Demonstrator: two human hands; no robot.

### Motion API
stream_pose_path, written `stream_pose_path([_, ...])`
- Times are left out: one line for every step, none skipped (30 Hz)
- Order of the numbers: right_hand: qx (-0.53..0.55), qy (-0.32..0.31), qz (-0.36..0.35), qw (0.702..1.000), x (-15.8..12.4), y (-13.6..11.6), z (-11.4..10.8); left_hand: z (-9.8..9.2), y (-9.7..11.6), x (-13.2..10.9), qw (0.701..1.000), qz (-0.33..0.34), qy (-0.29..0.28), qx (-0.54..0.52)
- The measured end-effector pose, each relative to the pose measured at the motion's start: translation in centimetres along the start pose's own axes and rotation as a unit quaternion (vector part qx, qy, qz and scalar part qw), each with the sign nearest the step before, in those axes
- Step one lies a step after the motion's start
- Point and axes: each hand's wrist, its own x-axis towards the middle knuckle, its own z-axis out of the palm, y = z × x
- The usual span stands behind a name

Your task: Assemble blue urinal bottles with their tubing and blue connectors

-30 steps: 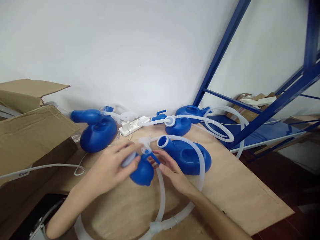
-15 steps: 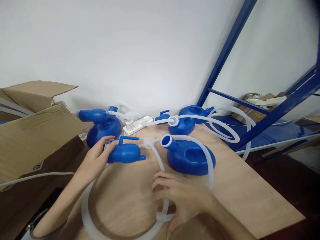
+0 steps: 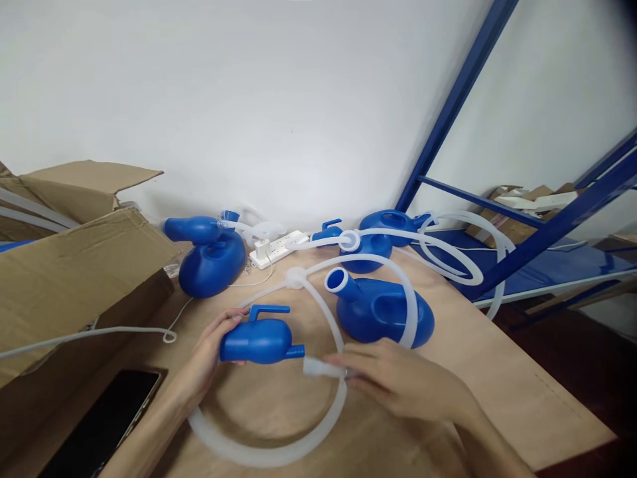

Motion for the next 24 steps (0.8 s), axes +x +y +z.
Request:
stream_pose_path([-0.02, -0.019, 0.007, 1.0, 0.5, 0.2, -0.5, 0.0, -0.1, -0.2, 1.0, 0.005, 0.001, -0.009])
stream_pose_path([-0.039, -0.038, 0.012, 0.998, 0.9, 0.5, -0.9, 0.0, -0.2, -0.3, 1.0, 0.011, 0.003, -0.019])
stream_pose_path([-0.054, -0.054, 0.015, 0.997, 1.2, 0.9, -1.0, 0.0, -0.4, -0.4, 0.999, 0.016, 0.005, -0.031])
stream_pose_path([-0.06, -0.062, 0.013, 0.996, 1.4, 1.2, -1.0, 0.0, -0.6, -0.5, 0.999, 0.022, 0.007, -0.042])
stream_pose_path([-0.06, -0.069, 0.006, 0.996, 1.6, 1.6, -0.9, 0.0, -0.7, -0.5, 0.998, 0.027, 0.009, -0.052])
stream_pose_path([-0.057, -0.072, -0.006, 0.996, 1.6, 2.0, -0.7, -0.1, -0.9, -0.4, 0.998, 0.033, 0.01, -0.057])
stream_pose_path([-0.054, -0.072, -0.017, 0.996, 1.6, 2.3, -0.5, -0.1, -1.1, -0.3, 0.998, 0.038, 0.009, -0.058])
stream_pose_path([-0.049, -0.069, -0.025, 0.996, 1.6, 2.6, -0.3, -0.2, -1.3, -0.2, 0.998, 0.043, 0.007, -0.054])
stream_pose_path([-0.044, -0.066, -0.03, 0.996, 1.5, 2.7, -0.2, -0.3, -1.4, -0.1, 0.998, 0.049, 0.007, -0.047])
stream_pose_path([-0.04, -0.067, -0.032, 0.996, 1.5, 2.8, -0.1, -0.4, -1.6, 0.1, 0.997, 0.059, 0.009, -0.04])
stream_pose_path([-0.038, -0.07, -0.031, 0.996, 1.5, 2.9, 0.0, -0.6, -1.8, 0.2, 0.997, 0.07, 0.015, -0.035])
stream_pose_path([-0.039, -0.078, -0.029, 0.996, 1.5, 2.8, 0.0, -0.7, -2.0, 0.3, 0.996, 0.084, 0.022, -0.031])
stream_pose_path([-0.044, -0.087, -0.027, 0.995, 1.5, 2.8, -0.1, -0.8, -2.2, 0.5, 0.994, 0.098, 0.028, -0.029])
stream_pose_path([-0.051, -0.094, -0.024, 0.994, 1.5, 2.8, -0.1, -1.0, -2.3, 0.5, 0.993, 0.111, 0.032, -0.027])
stream_pose_path([-0.06, -0.099, -0.022, 0.993, 1.5, 2.7, -0.2, -1.1, -2.5, 0.6, 0.992, 0.119, 0.033, -0.025])
stream_pose_path([-0.068, -0.102, -0.021, 0.992, 1.5, 2.7, -0.2, -1.2, -2.6, 0.6, 0.992, 0.122, 0.031, -0.023])
stream_pose_path([-0.075, -0.103, -0.021, 0.992, 1.4, 2.7, -0.2, -1.3, -2.6, 0.6, 0.992, 0.123, 0.026, -0.021])
stream_pose_path([-0.08, -0.104, -0.021, 0.991, 1.4, 2.7, -0.2, -1.4, -2.7, 0.6, 0.992, 0.123, 0.021, -0.019])
stream_pose_path([-0.086, -0.104, -0.021, 0.991, 1.3, 2.7, -0.2, -1.4, -2.7, 0.5, 0.992, 0.123, 0.019, -0.016])
stream_pose_path([-0.094, -0.103, -0.019, 0.99, 1.2, 2.6, -0.2, -1.4, -2.7, 0.4, 0.992, 0.126, 0.018, -0.011])
stream_pose_path([-0.103, -0.102, -0.015, 0.989, 1.1, 2.6, -0.3, -1.4, -2.7, 0.4, 0.991, 0.131, 0.019, -0.003])
stream_pose_path([-0.114, -0.101, -0.01, 0.988, 1.1, 2.4, -0.3, -1.4, -2.7, 0.3, 0.99, 0.138, 0.023, 0.009])
stream_pose_path([-0.127, -0.1, -0.004, 0.987, 1.0, 2.3, -0.2, -1.4, -2.8, 0.2, 0.989, 0.145, 0.027, 0.022])
stream_pose_path([-0.14, -0.098, 0.001, 0.985, 1.0, 2.2, -0.2, -1.4, -2.8, 0.2, 0.987, 0.154, 0.032, 0.035])
